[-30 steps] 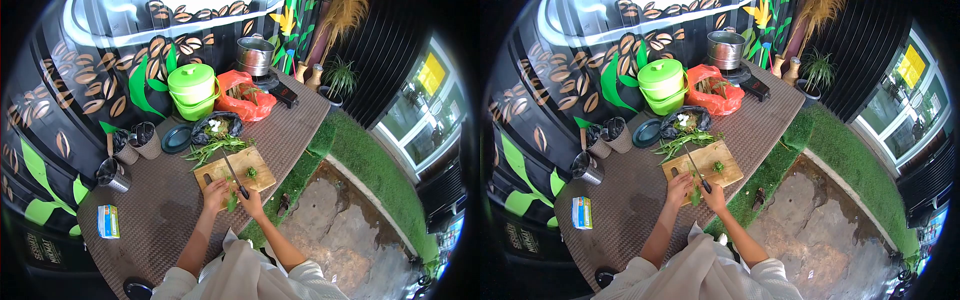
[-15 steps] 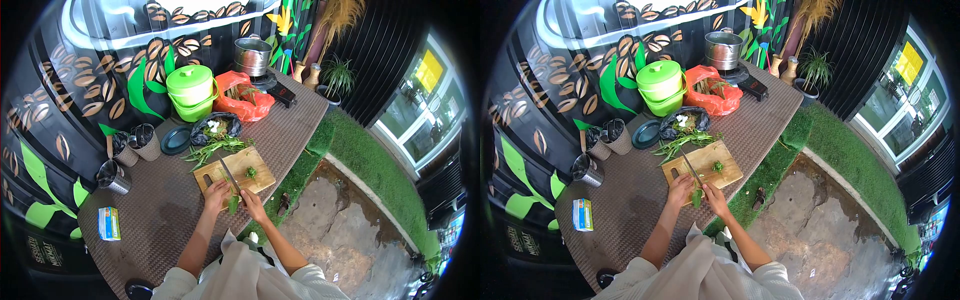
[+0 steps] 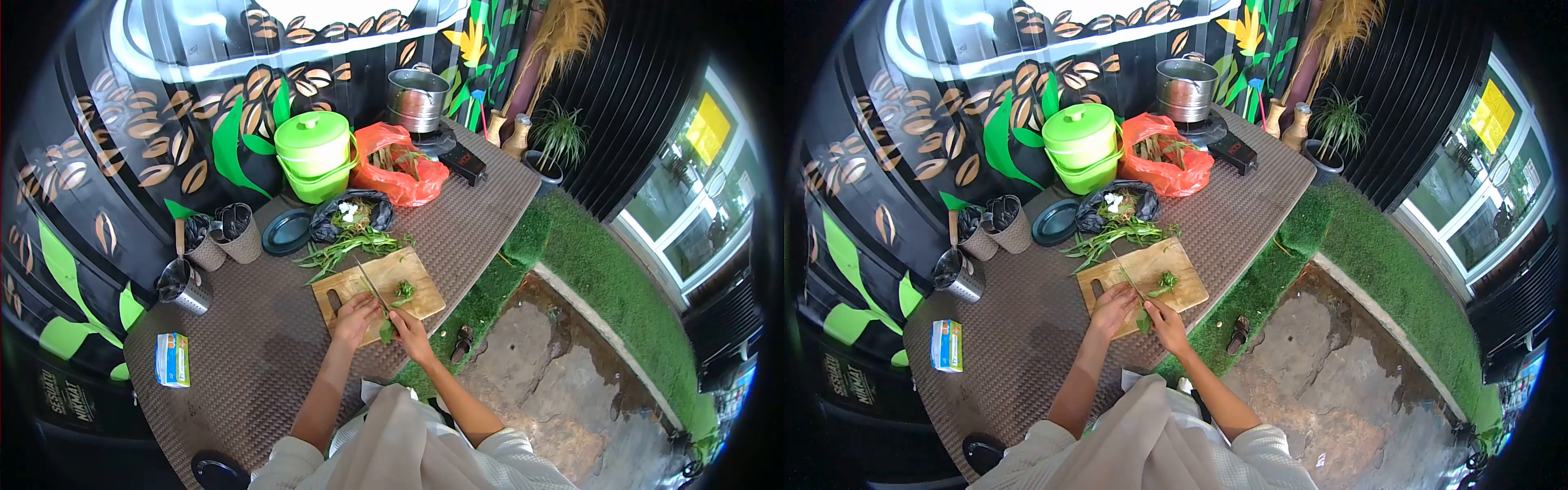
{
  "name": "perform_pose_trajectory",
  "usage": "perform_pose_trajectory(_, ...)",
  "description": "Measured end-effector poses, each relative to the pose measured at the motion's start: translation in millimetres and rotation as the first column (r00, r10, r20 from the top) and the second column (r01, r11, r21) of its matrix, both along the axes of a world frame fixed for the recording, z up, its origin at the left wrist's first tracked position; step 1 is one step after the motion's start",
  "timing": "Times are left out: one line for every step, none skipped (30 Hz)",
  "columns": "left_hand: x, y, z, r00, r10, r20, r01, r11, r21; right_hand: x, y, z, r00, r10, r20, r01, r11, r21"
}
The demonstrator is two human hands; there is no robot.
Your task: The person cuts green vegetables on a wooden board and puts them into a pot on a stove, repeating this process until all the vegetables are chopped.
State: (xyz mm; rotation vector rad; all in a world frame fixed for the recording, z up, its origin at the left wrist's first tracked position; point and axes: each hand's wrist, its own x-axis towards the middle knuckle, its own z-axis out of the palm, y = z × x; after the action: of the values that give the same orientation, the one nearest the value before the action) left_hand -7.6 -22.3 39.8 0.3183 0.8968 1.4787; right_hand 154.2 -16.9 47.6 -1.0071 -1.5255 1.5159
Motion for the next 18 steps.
perform_pose_trajectory(0.3,-0.2,0.9,1.000,-0.005,-0.003,0.005,1.000,0.000,-0.3,0.2,-0.9,1.000,-0.020,0.020,0.020,1.000,-0.002)
perform_pose_trajectory(0.6,-1.1,2.0,1.000,-0.007,-0.004,0.007,1.000,-0.007,-0.5,0.1,-1.5,0.998,-0.040,0.040,0.041,0.999,-0.004)
perform_pose_trajectory(1.1,-1.5,3.2,1.000,-0.010,-0.004,0.010,1.000,-0.012,-1.1,-0.5,-0.6,0.998,-0.047,0.038,0.047,0.999,-0.003)
perform_pose_trajectory(0.6,-1.2,4.5,1.000,-0.015,-0.005,0.014,1.000,-0.010,-2.5,-0.8,0.2,0.999,-0.045,0.003,0.045,0.999,-0.015)
perform_pose_trajectory(-1.2,-1.9,5.3,1.000,-0.021,-0.007,0.021,1.000,-0.019,-4.0,-1.2,0.6,0.999,-0.040,-0.032,0.039,0.999,-0.026)
perform_pose_trajectory(-2.6,-4.2,6.1,1.000,-0.025,-0.009,0.025,0.999,-0.030,-4.8,-2.1,0.5,0.999,-0.039,-0.031,0.038,0.999,-0.027)
perform_pose_trajectory(-4.0,-5.9,6.8,1.000,-0.023,-0.010,0.023,0.999,-0.032,-5.7,-2.7,0.3,0.997,-0.022,-0.070,0.016,0.996,-0.090)
perform_pose_trajectory(-5.4,-6.6,8.0,1.000,0.005,0.016,-0.005,0.999,-0.042,-6.6,-3.1,0.3,0.994,-0.007,-0.109,-0.010,0.988,-0.153)
perform_pose_trajectory(-6.8,-8.4,6.6,0.999,0.033,0.041,-0.031,0.998,-0.054,-6.2,-4.8,6.0,0.994,-0.005,-0.109,-0.012,0.988,-0.155)
perform_pose_trajectory(-7.7,-11.1,3.6,0.999,0.034,0.042,-0.032,0.998,-0.057,-3.9,-7.2,13.4,0.993,-0.003,-0.119,-0.025,0.973,-0.229)
perform_pose_trajectory(-9.0,-13.4,1.5,0.999,0.052,-0.003,-0.052,0.998,-0.024,-2.0,-9.4,18.9,0.992,-0.001,-0.129,-0.038,0.953,-0.301)
perform_pose_trajectory(-10.4,-16.0,3.5,0.996,0.071,-0.051,-0.070,0.997,0.011,-1.3,-10.2,19.7,0.992,0.002,-0.130,-0.040,0.956,-0.292)
perform_pose_trajectory(-11.6,-18.4,5.5,0.996,0.071,-0.053,-0.070,0.997,0.011,-0.8,-10.6,20.5,0.991,0.002,-0.132,-0.041,0.956,-0.292)
perform_pose_trajectory(-11.2,-20.3,6.9,0.990,0.078,-0.117,-0.077,0.997,0.006,0.5,-10.7,21.1,0.992,0.031,-0.119,-0.063,0.960,-0.272)
perform_pose_trajectory(-10.1,-22.0,6.6,0.981,0.083,-0.178,-0.084,0.996,0.000,1.8,-11.9,22.8,0.993,0.059,-0.102,-0.083,0.963,-0.255)
perform_pose_trajectory(-9.3,-23.5,5.7,0.982,0.079,-0.174,-0.081,0.997,-0.004,2.8,-14.2,23.6,0.994,0.056,-0.098,-0.080,0.962,-0.260)
perform_pose_trajectory(-9.2,-24.9,4.9,0.974,0.096,-0.207,-0.089,0.995,0.041,3.4,-16.6,24.3,0.995,0.061,-0.079,-0.078,0.970,-0.230)
perform_pose_trajectory(-9.1,-26.2,5.0,0.964,0.116,-0.241,-0.097,0.991,0.090,3.7,-18.2,24.6,0.996,0.068,-0.061,-0.079,0.977,-0.198)
